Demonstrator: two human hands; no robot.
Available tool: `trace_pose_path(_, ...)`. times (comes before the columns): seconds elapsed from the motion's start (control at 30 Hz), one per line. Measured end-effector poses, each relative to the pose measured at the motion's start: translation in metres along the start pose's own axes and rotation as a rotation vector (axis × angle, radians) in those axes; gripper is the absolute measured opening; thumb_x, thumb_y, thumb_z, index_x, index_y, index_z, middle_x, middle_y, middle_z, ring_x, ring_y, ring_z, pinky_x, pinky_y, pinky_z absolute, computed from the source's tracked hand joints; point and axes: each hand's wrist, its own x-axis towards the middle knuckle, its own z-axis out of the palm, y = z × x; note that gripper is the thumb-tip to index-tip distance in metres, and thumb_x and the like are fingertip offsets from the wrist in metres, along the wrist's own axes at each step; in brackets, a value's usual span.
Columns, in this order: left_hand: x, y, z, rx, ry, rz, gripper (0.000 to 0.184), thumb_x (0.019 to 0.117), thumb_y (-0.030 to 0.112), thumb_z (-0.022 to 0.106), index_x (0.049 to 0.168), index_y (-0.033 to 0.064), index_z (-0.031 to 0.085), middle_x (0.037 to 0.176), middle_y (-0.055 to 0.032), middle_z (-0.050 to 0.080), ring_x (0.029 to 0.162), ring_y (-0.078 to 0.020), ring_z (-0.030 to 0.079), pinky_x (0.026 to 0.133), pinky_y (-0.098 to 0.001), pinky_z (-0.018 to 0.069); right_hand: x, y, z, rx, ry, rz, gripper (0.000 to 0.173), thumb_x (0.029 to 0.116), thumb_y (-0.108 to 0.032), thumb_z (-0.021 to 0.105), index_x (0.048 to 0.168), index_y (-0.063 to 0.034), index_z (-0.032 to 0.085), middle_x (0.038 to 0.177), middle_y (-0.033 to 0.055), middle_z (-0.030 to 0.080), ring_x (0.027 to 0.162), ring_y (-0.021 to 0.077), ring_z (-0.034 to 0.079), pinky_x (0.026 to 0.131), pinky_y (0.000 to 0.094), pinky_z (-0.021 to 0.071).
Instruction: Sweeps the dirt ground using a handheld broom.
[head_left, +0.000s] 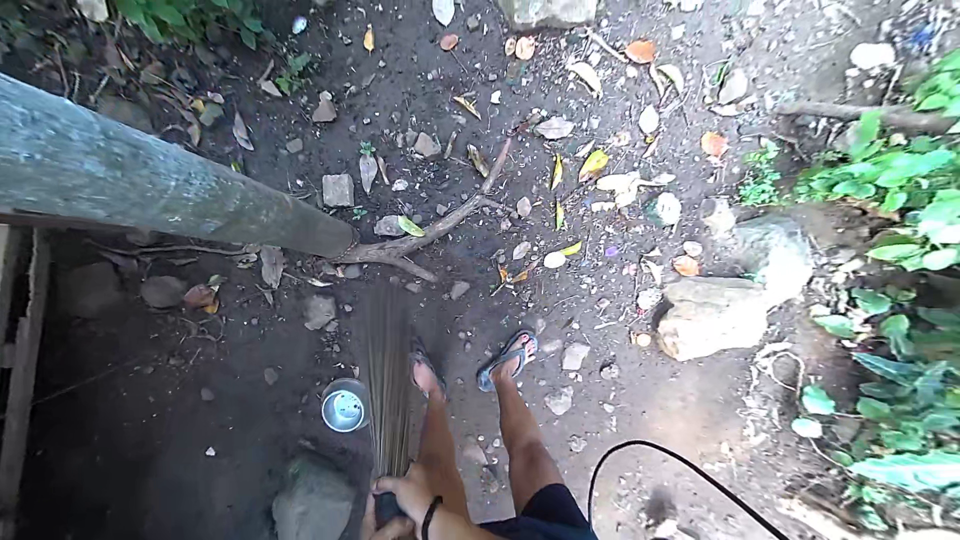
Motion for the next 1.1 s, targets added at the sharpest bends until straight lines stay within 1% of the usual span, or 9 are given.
trace_pose_path(0.17, 0.073, 0.026, 0.139, 0.04, -0.053, 0.045, 0.046, 0.0912, 0.005, 0.058, 0.136, -0.002, 0.047, 0.093, -0.0133, 0.066, 0.073, -0.0179, 0.065, 0.062, -0.0351, 0.0564, 0.024, -0.068, -0.124, 0.072, 0.137, 0.027, 0.032, 0.0965, -0.007, 0.066, 0.123, 0.0091, 0.06, 0.109, 0.0182, 0.067, 0.094, 0.0214, 0.064, 0.088, 0.0387, 0.0529)
trace_pose_path(0.27, 0.094, 0.059, 0.241, 0.158, -0.363, 0.105, 0.08, 0.0857, -0.002, 0.068, 0.156, 0.0016, 0.03, 0.141, -0.0243, 0.051, 0.118, -0.0294, 0.058, 0.096, -0.0459, 0.0513, -0.018, -0.113, -0.226, 0.139, 0.453, -0.199, 0.032, 0.0954, -0.01, 0.069, 0.12, 0.0097, 0.061, 0.107, 0.02, 0.068, 0.094, 0.0244, 0.065, 0.087, 0.0428, 0.0536)
trace_pose_path(0.37, 0.098, 0.062, 0.289, 0.138, -0.574, 0.21, 0.104, 0.0783, -0.004, 0.068, 0.164, 0.0082, 0.01, 0.162, -0.0215, 0.03, 0.138, -0.0258, 0.045, 0.109, -0.0414, 0.0437, -0.053, -0.131, -0.266, 0.136, 0.674, -0.374, 0.031, 0.0936, -0.01, 0.072, 0.117, 0.0093, 0.062, 0.101, 0.02, 0.069, 0.09, 0.0245, 0.066, 0.085, 0.0432, 0.0538)
trace_pose_path(0.5, 0.013, 0.01, 0.272, 0.075, -0.351, 0.163, 0.095, 0.0769, -0.004, 0.069, 0.158, -0.0014, 0.019, 0.137, -0.026, 0.053, 0.111, -0.0269, 0.063, 0.09, -0.0421, 0.0563, -0.097, -0.073, -0.261, 0.014, 0.411, -0.244, 0.046, 0.0909, -0.008, 0.073, 0.129, 0.0093, 0.054, 0.104, 0.021, 0.068, 0.092, 0.0269, 0.068, 0.086, 0.0457, 0.0567)
trace_pose_path(0.57, -0.024, -0.02, 0.251, 0.043, -0.139, 0.096, 0.086, 0.0823, -0.006, 0.065, 0.155, -0.0076, 0.02, 0.133, -0.0289, 0.054, 0.11, -0.0267, 0.062, 0.094, -0.0411, 0.0544, -0.091, -0.035, -0.243, -0.048, 0.242, -0.077, 0.046, 0.0856, -0.013, 0.078, 0.123, 0.007, 0.06, 0.105, 0.0198, 0.07, 0.096, 0.0272, 0.069, 0.09, 0.0469, 0.0561)
trace_pose_path(0.67, 0.004, -0.022, 0.255, 0.007, 0.007, -0.024, 0.053, 0.0938, 0.002, 0.057, 0.142, -0.0055, 0.036, 0.092, -0.0168, 0.062, 0.069, -0.0192, 0.064, 0.058, -0.0359, 0.0558, -0.047, -0.035, -0.242, 0.023, 0.12, 0.082, 0.037, 0.0927, -0.011, 0.072, 0.121, 0.0094, 0.061, 0.111, 0.0202, 0.067, 0.098, 0.0248, 0.065, 0.091, 0.0434, 0.0525)
trace_pose_path(0.73, 0.053, 0.012, 0.292, 0.052, -0.189, -0.027, 0.032, 0.0973, 0.008, 0.052, 0.128, 0.0, 0.047, 0.08, -0.0094, 0.063, 0.06, -0.0152, 0.062, 0.051, -0.0311, 0.0529, -0.033, -0.077, -0.276, 0.164, 0.213, -0.041, 0.037, 0.095, -0.007, 0.067, 0.126, 0.0105, 0.058, 0.114, 0.0212, 0.066, 0.099, 0.0249, 0.065, 0.091, 0.043, 0.0537)
trace_pose_path(0.93, 0.104, 0.13, 0.467, 0.345, -0.604, 0.111, 0.065, 0.0958, 0.006, 0.06, 0.153, 0.0104, 0.029, 0.103, -0.0154, 0.062, 0.072, -0.0214, 0.063, 0.057, -0.0372, 0.0551, -0.086, -0.215, -0.418, 0.283, 0.65, -0.414, 0.038, 0.0951, -0.015, 0.073, 0.12, 0.0111, 0.061, 0.11, 0.021, 0.065, 0.094, 0.0233, 0.06, 0.088, 0.0399, 0.0493)
trace_pose_path(1.1, 0.04, 0.044, 0.449, 0.51, -0.625, 0.151, 0.095, 0.0838, -0.004, 0.072, 0.16, -0.0008, 0.016, 0.149, -0.0277, 0.044, 0.131, -0.0312, 0.052, 0.109, -0.0453, 0.0457, -0.123, -0.097, -0.419, 0.495, 0.659, -0.458, 0.033, 0.0965, -0.011, 0.068, 0.122, 0.0095, 0.061, 0.102, 0.0191, 0.069, 0.089, 0.0226, 0.067, 0.084, 0.042, 0.056)
